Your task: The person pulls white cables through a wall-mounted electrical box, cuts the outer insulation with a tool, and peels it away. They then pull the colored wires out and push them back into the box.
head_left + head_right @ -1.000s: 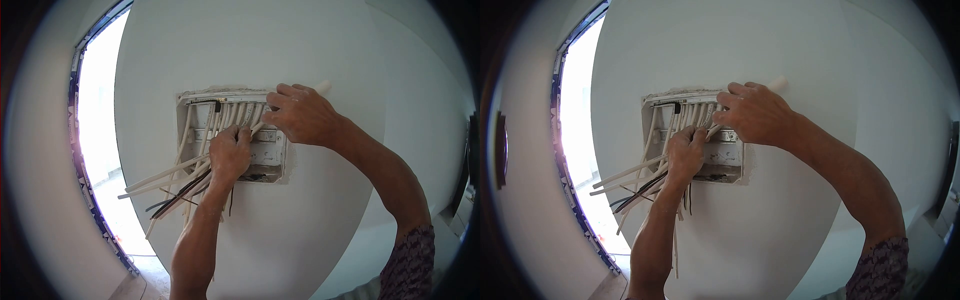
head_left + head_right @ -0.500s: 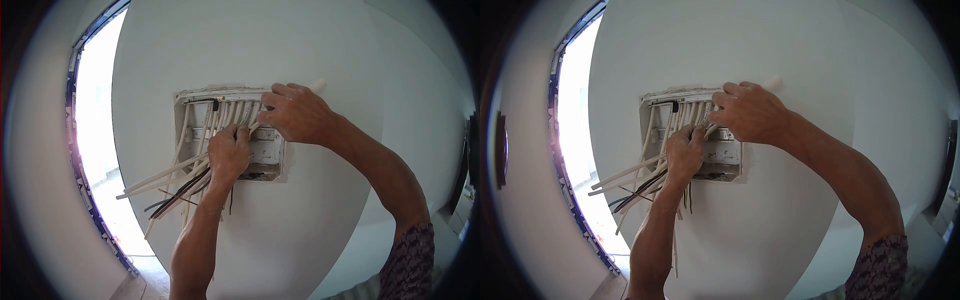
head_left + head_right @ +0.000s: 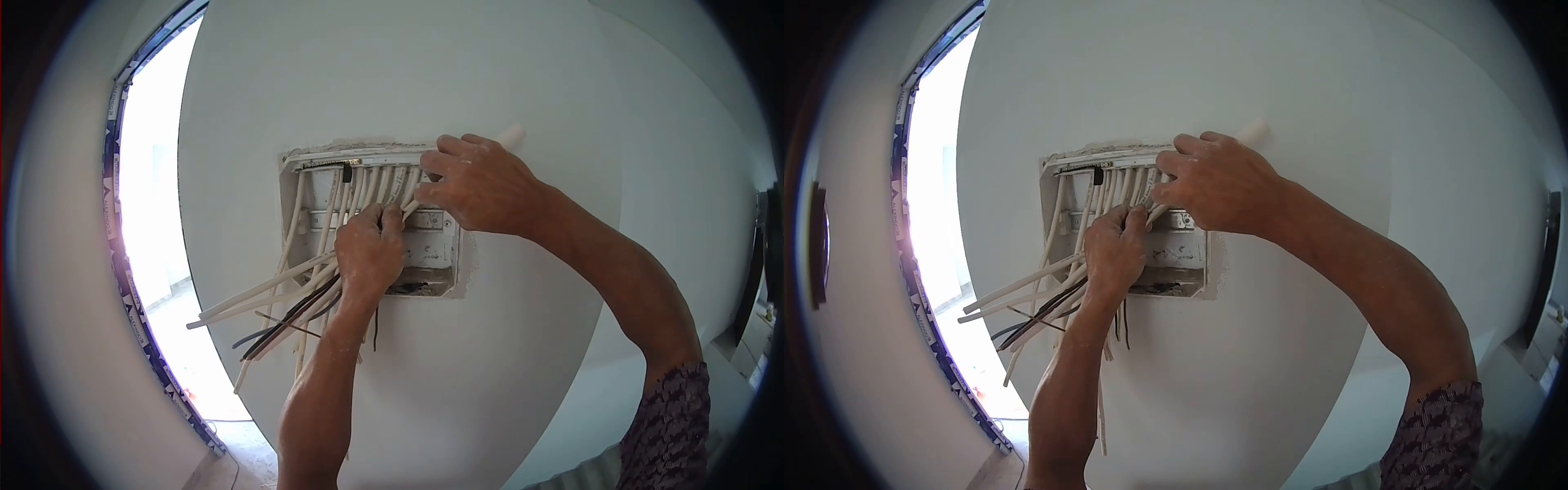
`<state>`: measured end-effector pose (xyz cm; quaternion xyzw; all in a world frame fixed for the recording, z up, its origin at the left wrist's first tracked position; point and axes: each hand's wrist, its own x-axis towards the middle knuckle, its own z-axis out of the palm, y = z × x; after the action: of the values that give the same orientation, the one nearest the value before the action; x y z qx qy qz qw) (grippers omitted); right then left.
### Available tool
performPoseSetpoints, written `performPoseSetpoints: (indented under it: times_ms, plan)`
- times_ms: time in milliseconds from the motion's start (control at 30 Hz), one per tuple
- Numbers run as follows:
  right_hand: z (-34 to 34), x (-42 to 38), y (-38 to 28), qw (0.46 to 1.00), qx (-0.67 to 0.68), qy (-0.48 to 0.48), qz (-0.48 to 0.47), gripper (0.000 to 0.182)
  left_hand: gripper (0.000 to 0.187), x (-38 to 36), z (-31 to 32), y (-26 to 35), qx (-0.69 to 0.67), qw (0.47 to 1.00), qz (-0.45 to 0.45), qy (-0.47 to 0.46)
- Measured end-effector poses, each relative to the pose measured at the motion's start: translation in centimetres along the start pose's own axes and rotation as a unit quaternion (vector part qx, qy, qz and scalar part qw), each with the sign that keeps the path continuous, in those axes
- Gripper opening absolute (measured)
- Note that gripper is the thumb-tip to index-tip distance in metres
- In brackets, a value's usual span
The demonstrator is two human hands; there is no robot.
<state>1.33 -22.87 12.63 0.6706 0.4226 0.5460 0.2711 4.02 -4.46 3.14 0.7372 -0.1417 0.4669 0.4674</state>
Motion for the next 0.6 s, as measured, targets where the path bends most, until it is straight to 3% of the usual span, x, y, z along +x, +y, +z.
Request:
performPoseSetpoints:
  times_ms: [600]
  plan:
    - [-0.22,-0.06,-0.11,1.000,-0.003,-0.007,0.010,0.021,0.041,-0.01,-0.07,0.17,0.013,1.000,-0.003,-0.003]
